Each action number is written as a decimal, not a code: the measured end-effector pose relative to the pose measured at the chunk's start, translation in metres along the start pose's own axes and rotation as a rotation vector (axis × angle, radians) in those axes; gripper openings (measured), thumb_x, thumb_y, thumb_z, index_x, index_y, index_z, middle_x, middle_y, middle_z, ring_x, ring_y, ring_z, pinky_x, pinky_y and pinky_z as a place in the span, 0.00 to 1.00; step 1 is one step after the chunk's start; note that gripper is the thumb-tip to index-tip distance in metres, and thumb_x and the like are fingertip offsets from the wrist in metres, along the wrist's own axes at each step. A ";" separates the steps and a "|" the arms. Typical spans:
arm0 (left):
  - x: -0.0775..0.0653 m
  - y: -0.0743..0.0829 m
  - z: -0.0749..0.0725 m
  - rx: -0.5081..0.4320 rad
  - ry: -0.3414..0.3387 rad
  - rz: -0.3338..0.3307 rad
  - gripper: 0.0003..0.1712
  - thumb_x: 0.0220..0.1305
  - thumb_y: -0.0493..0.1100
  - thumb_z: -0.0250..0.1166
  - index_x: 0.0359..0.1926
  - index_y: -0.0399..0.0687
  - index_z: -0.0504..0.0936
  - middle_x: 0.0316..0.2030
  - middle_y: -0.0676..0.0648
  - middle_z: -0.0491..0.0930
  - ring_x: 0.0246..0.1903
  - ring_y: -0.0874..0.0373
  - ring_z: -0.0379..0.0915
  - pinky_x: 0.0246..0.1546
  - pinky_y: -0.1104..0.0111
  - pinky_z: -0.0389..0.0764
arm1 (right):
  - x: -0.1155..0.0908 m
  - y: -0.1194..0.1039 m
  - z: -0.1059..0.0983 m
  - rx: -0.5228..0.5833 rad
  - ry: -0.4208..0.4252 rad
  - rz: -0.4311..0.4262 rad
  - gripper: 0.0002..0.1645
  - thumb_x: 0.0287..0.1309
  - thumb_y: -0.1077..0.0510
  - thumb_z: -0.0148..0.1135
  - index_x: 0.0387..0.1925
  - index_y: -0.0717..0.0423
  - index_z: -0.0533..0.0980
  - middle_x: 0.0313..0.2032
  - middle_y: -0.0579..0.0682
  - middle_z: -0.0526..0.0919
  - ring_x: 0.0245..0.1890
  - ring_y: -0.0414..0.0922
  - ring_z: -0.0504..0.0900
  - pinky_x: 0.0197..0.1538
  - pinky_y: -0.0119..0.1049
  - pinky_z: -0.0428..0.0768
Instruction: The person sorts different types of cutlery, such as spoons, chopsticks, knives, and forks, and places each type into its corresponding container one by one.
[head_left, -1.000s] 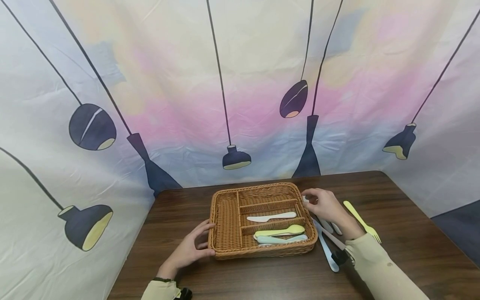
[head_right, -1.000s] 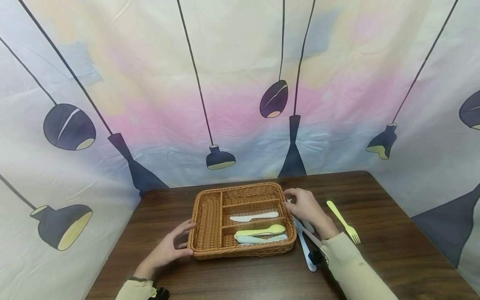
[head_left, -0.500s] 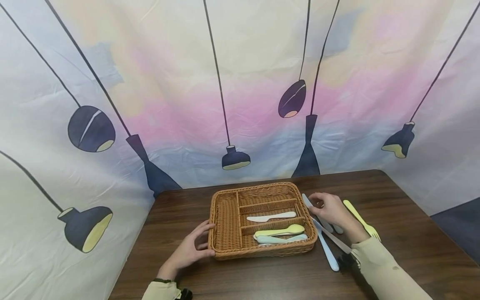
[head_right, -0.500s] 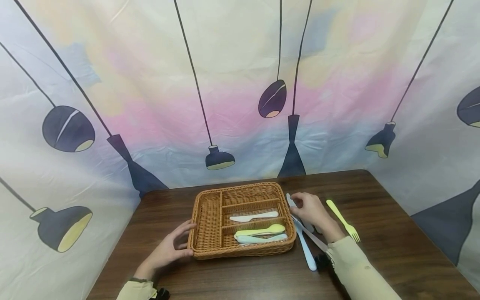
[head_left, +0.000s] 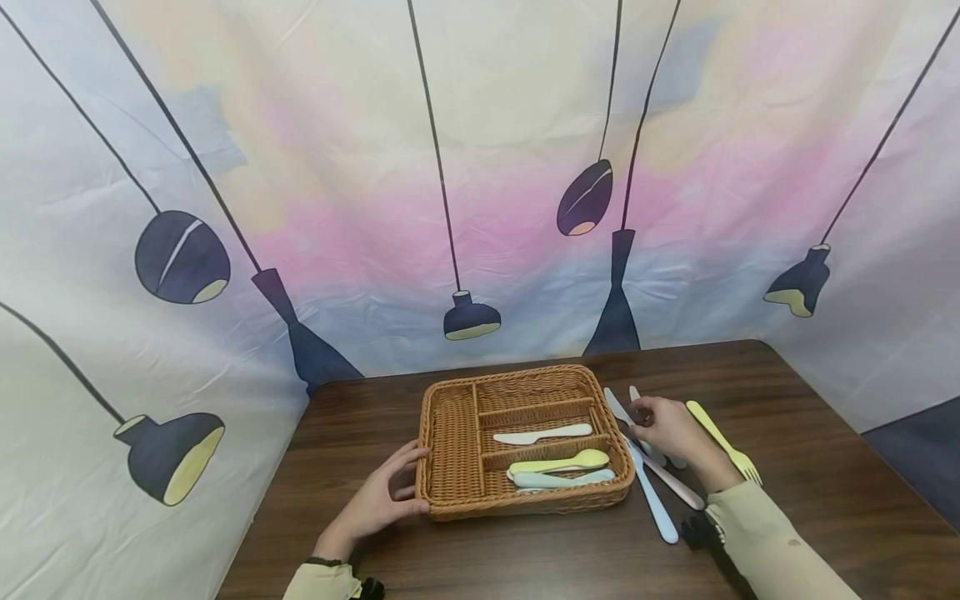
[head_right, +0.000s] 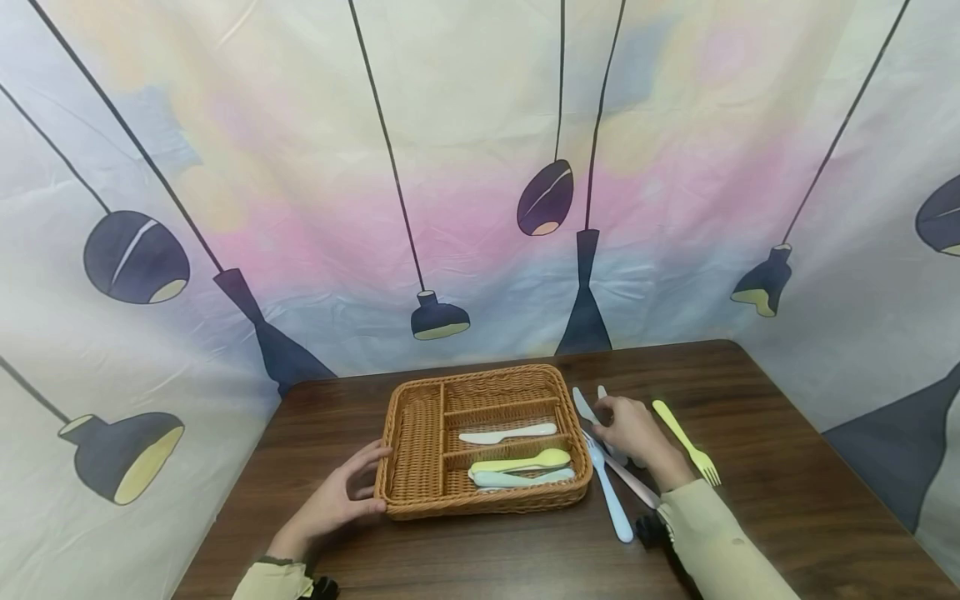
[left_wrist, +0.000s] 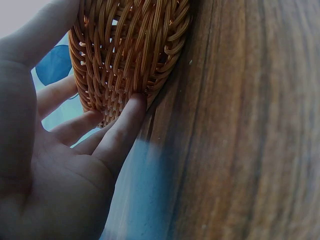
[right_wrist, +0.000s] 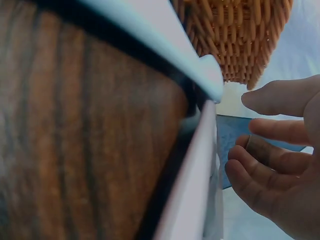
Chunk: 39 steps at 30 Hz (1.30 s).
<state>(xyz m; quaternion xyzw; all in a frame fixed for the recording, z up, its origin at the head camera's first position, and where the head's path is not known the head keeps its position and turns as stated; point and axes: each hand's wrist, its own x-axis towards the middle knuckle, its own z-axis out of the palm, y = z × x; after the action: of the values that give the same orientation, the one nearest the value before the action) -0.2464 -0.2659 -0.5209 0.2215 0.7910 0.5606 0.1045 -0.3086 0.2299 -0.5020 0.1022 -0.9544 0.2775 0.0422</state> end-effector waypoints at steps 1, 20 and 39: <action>0.000 0.000 0.000 -0.002 0.000 -0.001 0.46 0.55 0.38 0.73 0.72 0.42 0.61 0.76 0.36 0.40 0.67 0.32 0.55 0.56 0.69 0.79 | 0.000 0.001 0.001 -0.004 -0.004 0.002 0.22 0.52 0.60 0.69 0.49 0.65 0.79 0.35 0.54 0.85 0.34 0.47 0.83 0.32 0.42 0.82; 0.001 0.000 0.001 -0.022 0.000 0.002 0.46 0.55 0.36 0.73 0.72 0.40 0.60 0.76 0.37 0.41 0.68 0.33 0.55 0.56 0.68 0.79 | 0.003 -0.001 0.007 -0.160 -0.075 0.060 0.24 0.49 0.63 0.68 0.51 0.68 0.78 0.42 0.64 0.85 0.42 0.60 0.83 0.39 0.54 0.83; 0.000 -0.001 0.000 -0.006 -0.001 0.006 0.46 0.55 0.37 0.73 0.72 0.40 0.60 0.75 0.35 0.40 0.68 0.32 0.55 0.55 0.69 0.79 | 0.005 0.001 -0.001 -0.185 -0.071 0.041 0.22 0.47 0.67 0.64 0.48 0.68 0.80 0.45 0.67 0.83 0.44 0.63 0.82 0.38 0.54 0.82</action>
<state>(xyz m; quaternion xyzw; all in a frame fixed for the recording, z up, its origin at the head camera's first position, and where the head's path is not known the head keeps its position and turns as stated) -0.2466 -0.2661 -0.5218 0.2237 0.7886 0.5632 0.1037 -0.3132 0.2300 -0.5010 0.0879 -0.9787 0.1850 0.0117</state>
